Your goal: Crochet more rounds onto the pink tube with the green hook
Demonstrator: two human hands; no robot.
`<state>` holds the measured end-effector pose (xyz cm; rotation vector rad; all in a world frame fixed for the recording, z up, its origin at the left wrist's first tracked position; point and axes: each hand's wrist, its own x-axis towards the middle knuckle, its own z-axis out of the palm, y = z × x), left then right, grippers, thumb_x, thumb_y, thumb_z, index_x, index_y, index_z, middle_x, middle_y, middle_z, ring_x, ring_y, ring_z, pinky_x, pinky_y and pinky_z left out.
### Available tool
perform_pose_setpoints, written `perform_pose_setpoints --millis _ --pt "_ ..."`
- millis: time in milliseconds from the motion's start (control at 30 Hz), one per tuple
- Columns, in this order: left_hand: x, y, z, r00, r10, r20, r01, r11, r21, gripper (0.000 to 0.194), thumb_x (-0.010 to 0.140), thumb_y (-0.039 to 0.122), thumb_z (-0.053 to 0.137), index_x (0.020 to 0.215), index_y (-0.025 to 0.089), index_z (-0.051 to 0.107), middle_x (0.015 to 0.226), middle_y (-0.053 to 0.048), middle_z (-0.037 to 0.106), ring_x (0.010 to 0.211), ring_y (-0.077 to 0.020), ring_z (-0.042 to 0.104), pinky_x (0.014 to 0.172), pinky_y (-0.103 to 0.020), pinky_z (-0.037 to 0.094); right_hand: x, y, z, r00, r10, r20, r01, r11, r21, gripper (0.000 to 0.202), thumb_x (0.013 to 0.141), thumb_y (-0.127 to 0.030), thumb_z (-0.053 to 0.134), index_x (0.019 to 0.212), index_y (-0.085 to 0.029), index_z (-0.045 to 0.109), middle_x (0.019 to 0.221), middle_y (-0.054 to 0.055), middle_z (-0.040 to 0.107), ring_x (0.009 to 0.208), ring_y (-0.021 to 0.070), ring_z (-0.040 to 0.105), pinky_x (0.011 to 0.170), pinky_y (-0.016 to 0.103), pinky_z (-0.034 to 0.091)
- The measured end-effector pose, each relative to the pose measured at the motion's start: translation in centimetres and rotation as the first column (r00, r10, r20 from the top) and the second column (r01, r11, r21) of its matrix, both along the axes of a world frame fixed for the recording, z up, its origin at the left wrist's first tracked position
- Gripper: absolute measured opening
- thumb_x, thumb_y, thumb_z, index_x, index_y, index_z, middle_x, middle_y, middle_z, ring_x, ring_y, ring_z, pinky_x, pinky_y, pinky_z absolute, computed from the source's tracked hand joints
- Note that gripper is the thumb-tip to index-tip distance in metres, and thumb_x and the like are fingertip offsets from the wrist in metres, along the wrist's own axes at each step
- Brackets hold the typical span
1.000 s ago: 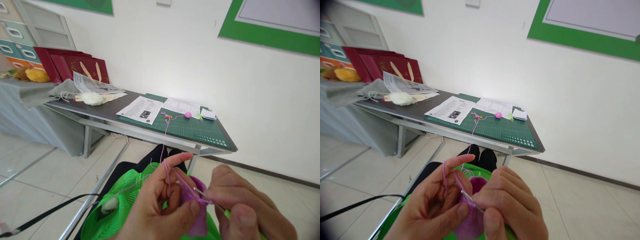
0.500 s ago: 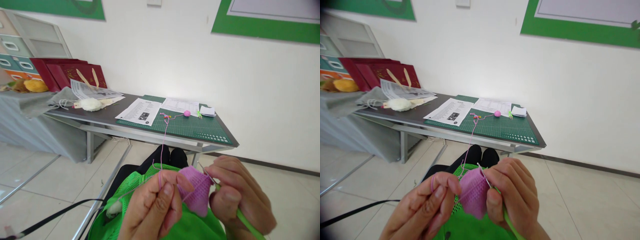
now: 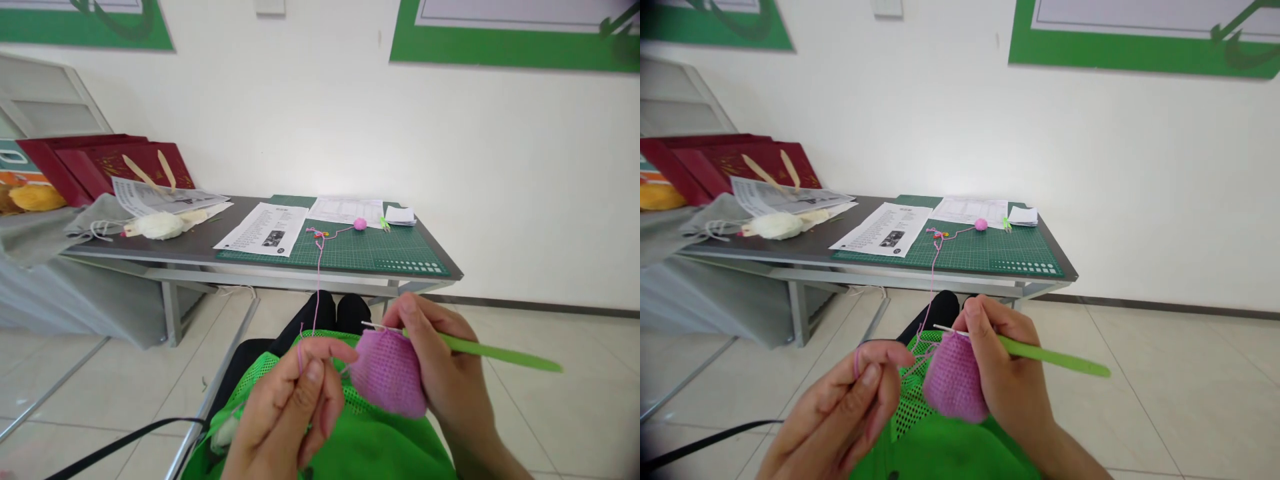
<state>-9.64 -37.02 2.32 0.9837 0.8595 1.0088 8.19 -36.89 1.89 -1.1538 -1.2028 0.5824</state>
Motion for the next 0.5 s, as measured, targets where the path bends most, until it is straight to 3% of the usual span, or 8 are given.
perform_pose_setpoints --millis 133,300,400,500 --pt "-1.1 2.5 -0.5 0.953 0.037 0.3 -0.003 0.994 -0.113 0.021 0.096 0.034 0.077 0.098 0.014 0.082 0.061 0.003 0.057 0.049 -0.0054 0.033 0.051 -0.013 0.042 1.8 -0.2 0.1 0.977 0.137 -0.164 -0.155 0.982 -0.108 0.047 0.098 -0.049 0.067 0.061 -0.021 0.064 0.06 -0.002 0.056 0.055 0.0111 0.052 0.049 0.021 0.04" --pt "-2.9 6.6 -1.1 0.896 0.034 0.443 0.024 0.992 -0.125 0.018 0.095 0.014 0.071 0.078 0.01 0.073 0.062 0.004 0.051 0.047 -0.0028 0.039 0.048 -0.01 0.046 3.4 -1.0 0.4 0.904 0.214 -0.369 -0.26 0.962 -0.081 0.042 0.091 -0.045 0.075 0.057 -0.022 0.066 0.054 -0.003 0.049 0.052 0.011 0.048 0.049 0.023 0.042" --pt "-3.8 8.3 -1.3 0.877 0.031 0.48 0.029 0.992 -0.119 0.029 0.101 0.004 0.053 0.076 0.011 0.067 0.065 0.004 0.05 0.046 -0.0022 0.044 0.05 -0.011 0.048 4.1 -1.4 0.5 0.853 0.209 -0.478 -0.24 0.971 -0.003 0.038 0.091 -0.04 0.075 0.058 -0.024 0.065 0.054 -0.005 0.045 0.048 0.0091 0.044 0.05 0.023 0.048" --pt "-4.6 9.5 -1.8 0.882 0.026 0.47 0.016 0.996 -0.085 0.036 0.103 0.002 0.044 0.073 0.013 0.061 0.067 0.004 0.049 0.046 -0.0021 0.045 0.053 -0.013 0.05 6.3 -2.0 0.6 0.814 0.129 -0.567 -0.103 0.992 0.077 0.033 0.091 -0.035 0.074 0.062 -0.025 0.062 0.059 -0.004 0.045 0.048 0.0098 0.043 0.049 0.024 0.05"
